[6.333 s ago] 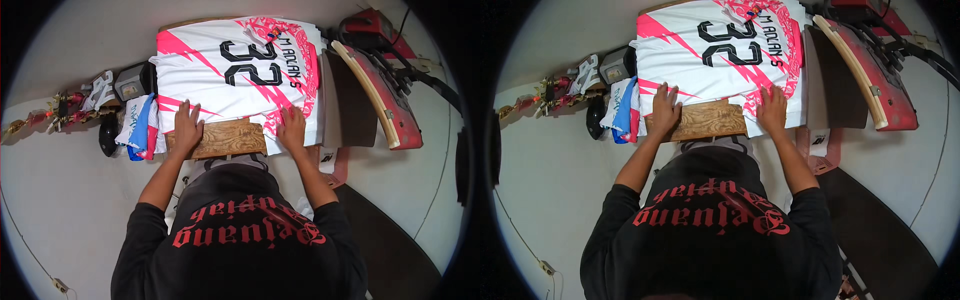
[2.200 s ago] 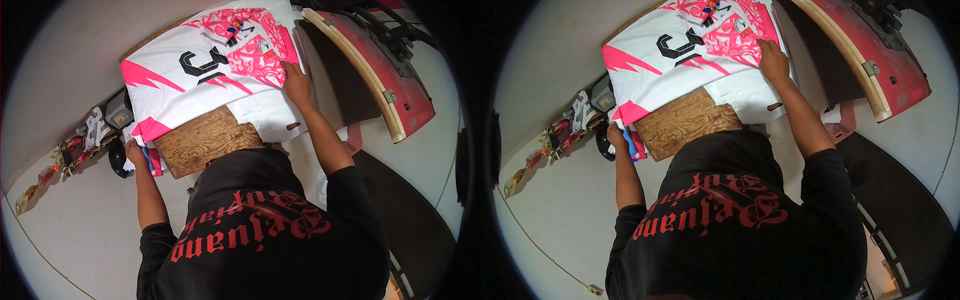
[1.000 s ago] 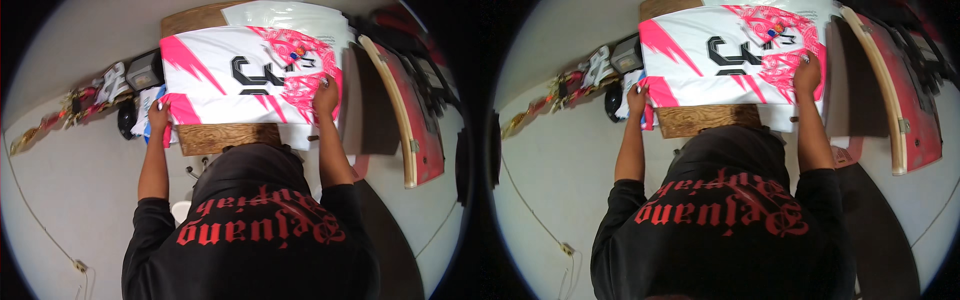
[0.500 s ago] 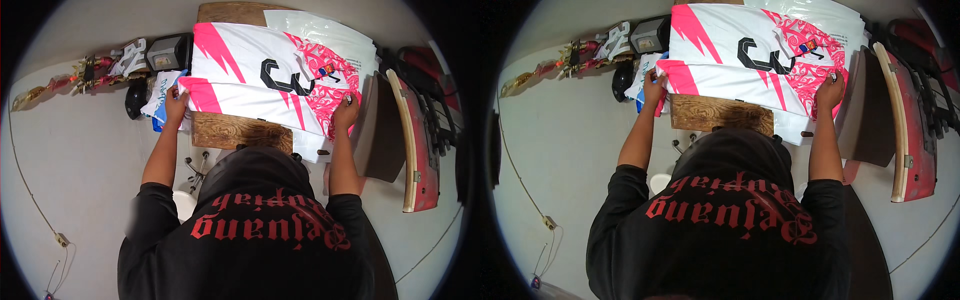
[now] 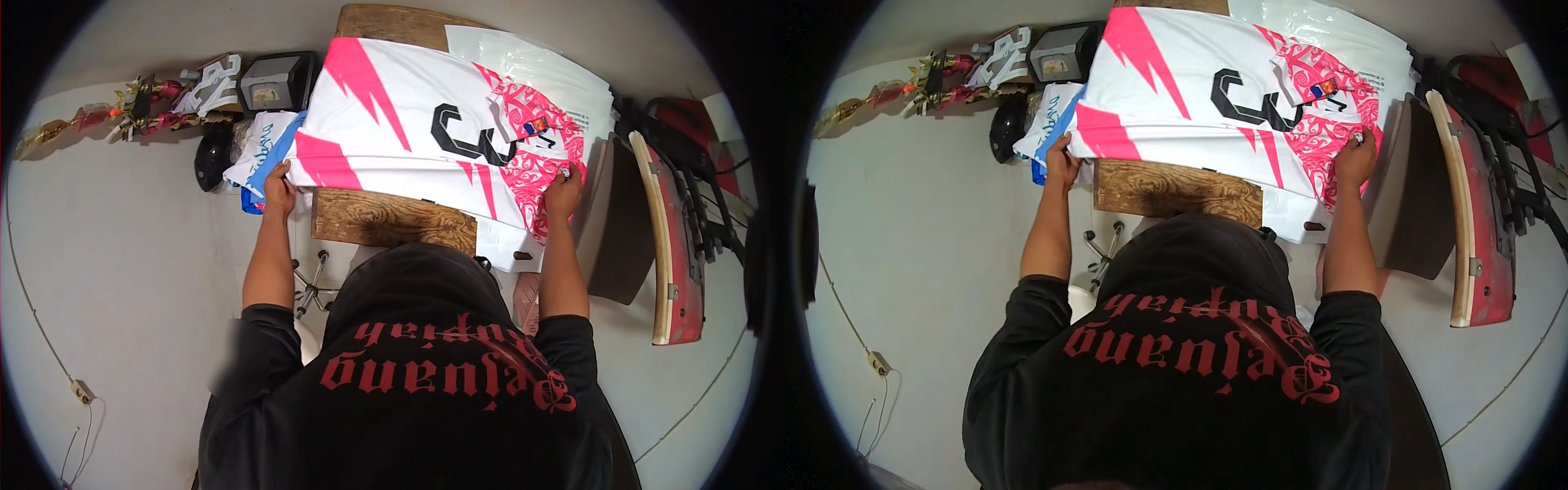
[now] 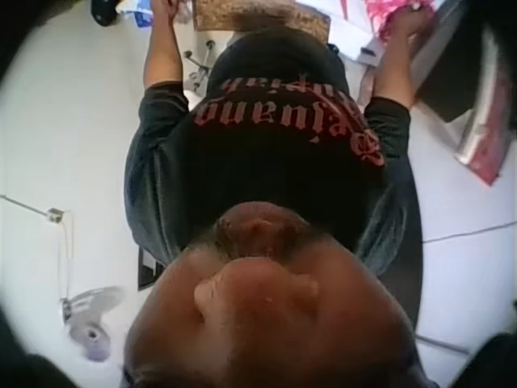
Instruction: Apply a heat transfer to a jersey using a heat press machine and then fold and bag the item.
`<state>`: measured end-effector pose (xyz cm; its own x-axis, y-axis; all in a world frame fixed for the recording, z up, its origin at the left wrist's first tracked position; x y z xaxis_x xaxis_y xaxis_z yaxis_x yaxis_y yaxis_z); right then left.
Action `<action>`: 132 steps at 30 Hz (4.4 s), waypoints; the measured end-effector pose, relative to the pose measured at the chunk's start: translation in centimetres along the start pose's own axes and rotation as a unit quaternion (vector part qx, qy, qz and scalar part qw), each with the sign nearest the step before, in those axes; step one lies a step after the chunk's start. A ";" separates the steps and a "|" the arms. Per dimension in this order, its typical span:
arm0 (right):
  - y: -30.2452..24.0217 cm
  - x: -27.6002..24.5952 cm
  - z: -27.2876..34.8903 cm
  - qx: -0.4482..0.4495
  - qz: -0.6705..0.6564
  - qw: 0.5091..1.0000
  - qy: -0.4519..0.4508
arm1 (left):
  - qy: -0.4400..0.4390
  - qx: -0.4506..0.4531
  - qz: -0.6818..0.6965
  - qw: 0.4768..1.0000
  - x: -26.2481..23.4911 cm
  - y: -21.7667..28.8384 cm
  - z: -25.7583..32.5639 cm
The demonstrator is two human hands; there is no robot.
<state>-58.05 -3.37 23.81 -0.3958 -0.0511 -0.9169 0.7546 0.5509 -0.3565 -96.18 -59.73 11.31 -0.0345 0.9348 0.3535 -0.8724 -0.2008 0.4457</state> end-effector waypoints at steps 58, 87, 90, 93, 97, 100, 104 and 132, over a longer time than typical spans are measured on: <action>-6.8 -0.2 -11.6 -0.134 -0.103 0.984 -0.061 | 0.015 0.509 -0.653 0.561 34.4 0.0 -1.4; -9.1 -8.5 -8.0 -0.191 -0.145 0.964 -0.115 | -0.289 0.459 -0.590 0.599 50.8 -14.4 11.5; -9.2 -9.1 -8.7 -0.203 -0.146 0.961 -0.119 | -0.286 0.554 -0.563 0.542 51.5 -14.4 12.7; -9.4 -9.8 -9.1 -0.196 -0.143 0.961 -0.132 | -0.293 0.561 -0.594 0.496 51.8 -15.0 12.8; -10.3 -10.2 -9.1 -0.225 -0.041 0.954 -0.193 | -0.276 0.527 -0.653 0.468 52.4 -15.1 12.4; -9.2 -9.8 -8.6 -0.228 -0.039 0.958 -0.171 | -0.281 0.551 -0.680 0.395 53.0 -14.8 12.5; -9.1 -10.3 -8.6 -0.281 -0.066 0.949 -0.126 | -0.287 0.504 -0.743 0.334 53.1 -14.4 11.6; -10.9 -7.1 -8.9 -0.292 0.023 0.941 -0.166 | -0.259 0.601 -0.604 0.454 52.6 -12.8 13.8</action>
<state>-68.12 -1.64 35.77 -0.1112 -0.2204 -0.9691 0.3113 0.9183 -0.2445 -80.09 -12.02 35.56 0.5062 0.4443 -0.7392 0.8060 0.0612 0.5887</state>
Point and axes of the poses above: each hand's wrist, its own z-axis away from the middle knuckle, its own x-axis out of the palm, y = z × x, the point moved 5 cm from there along -z, towards the middle knuckle, and after that the axes turned 13 degrees about -x, right-handed, at the moved point
